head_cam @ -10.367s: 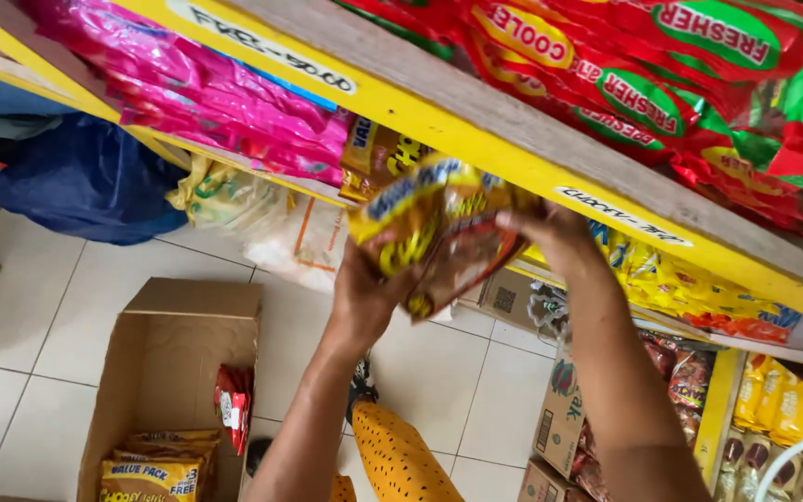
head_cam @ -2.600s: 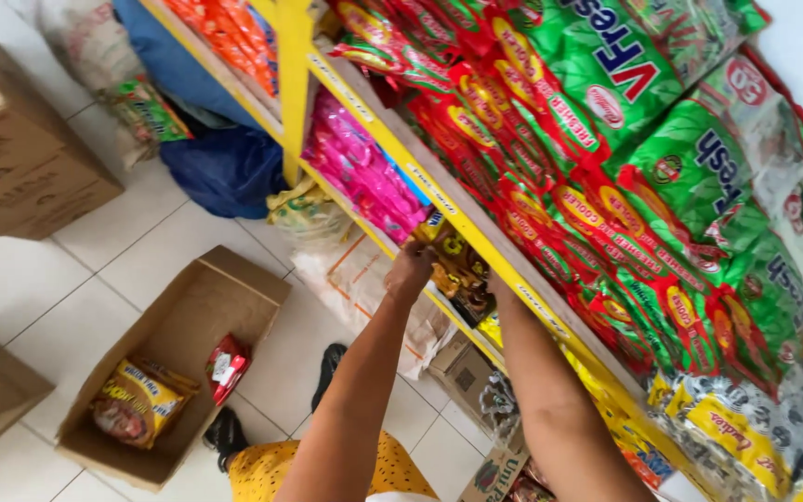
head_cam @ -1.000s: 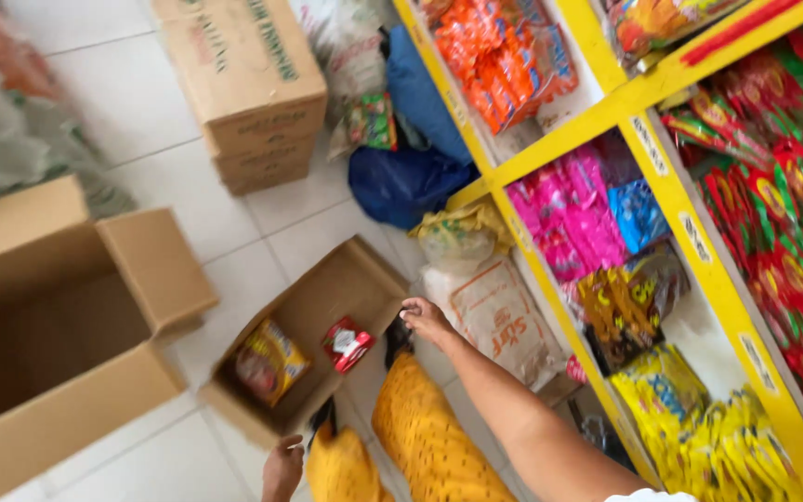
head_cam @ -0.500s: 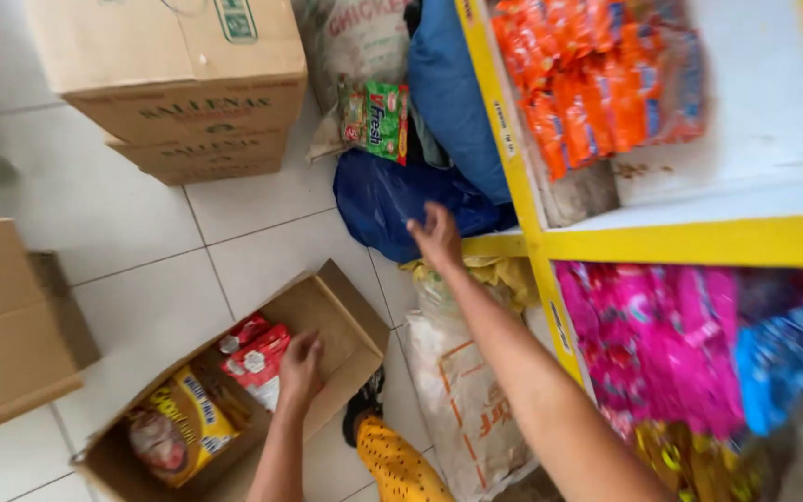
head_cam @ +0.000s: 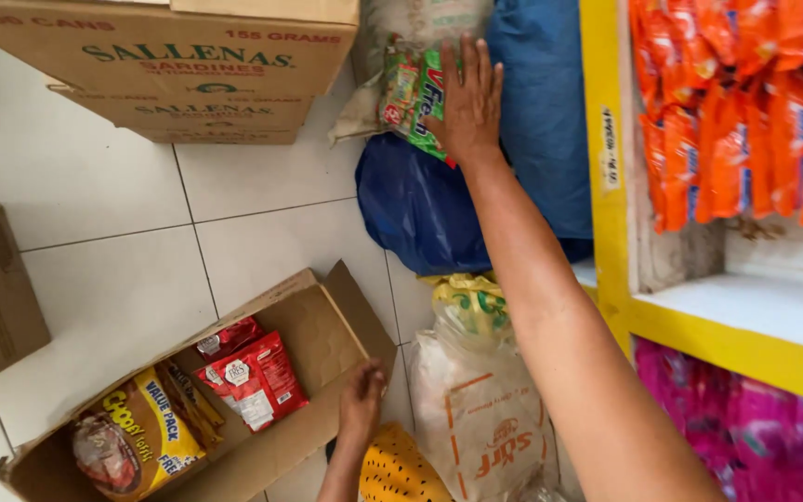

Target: Stocking grocery store shelves with snacks and coffee sachets from cardboard boxes.

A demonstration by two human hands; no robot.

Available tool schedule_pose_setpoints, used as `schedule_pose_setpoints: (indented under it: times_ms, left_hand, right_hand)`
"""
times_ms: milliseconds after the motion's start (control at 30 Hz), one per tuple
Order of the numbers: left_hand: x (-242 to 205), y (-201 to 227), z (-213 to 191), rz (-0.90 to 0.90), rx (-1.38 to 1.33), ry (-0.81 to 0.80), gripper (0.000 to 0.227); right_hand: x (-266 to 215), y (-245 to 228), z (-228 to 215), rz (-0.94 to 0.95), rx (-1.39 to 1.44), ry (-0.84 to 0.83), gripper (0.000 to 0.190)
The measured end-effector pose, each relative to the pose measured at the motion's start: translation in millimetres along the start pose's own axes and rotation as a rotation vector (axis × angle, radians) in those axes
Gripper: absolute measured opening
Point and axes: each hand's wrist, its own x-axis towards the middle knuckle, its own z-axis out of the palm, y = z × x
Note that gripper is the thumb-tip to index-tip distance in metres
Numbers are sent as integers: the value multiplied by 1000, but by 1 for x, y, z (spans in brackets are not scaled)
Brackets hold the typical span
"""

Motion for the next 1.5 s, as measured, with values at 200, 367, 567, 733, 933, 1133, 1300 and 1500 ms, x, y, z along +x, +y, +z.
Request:
schedule_pose_setpoints:
  times_ms: [200,367,567,733,933,1133,1300,1500]
  left_hand:
    - [3,-57,-19,-61,-155,-3,24]
    - [52,6,-19,7,-56,65,25]
    - [136,89,5,208,-118,-56,31]
    - [165,156,31,229,-68,-108,44]
    - [140,217,35,-47,-287,-171,84]
    - [89,200,-8,248,-109,-250,101]
    - [-63,220,-34,-396,-105,-611,73]
    - [-170,133,-112,-281,-114,-452,63]
  right_hand:
    - [16,-10,20,47,-143,-83,117]
    - [7,13,48,47,-181,14,82]
    - [-9,15,25,15,54,80,36]
    - [-41,4,-5,-40,170,167,36]
    - [-127,-10,-39,292,672,-26,26]
    - [-281,-41,-83,425,1534,-492,38]
    - [-368,-94,-171,556,1826,-822,50]
    - [-477,-174,-247,1162,2352,-395,64]
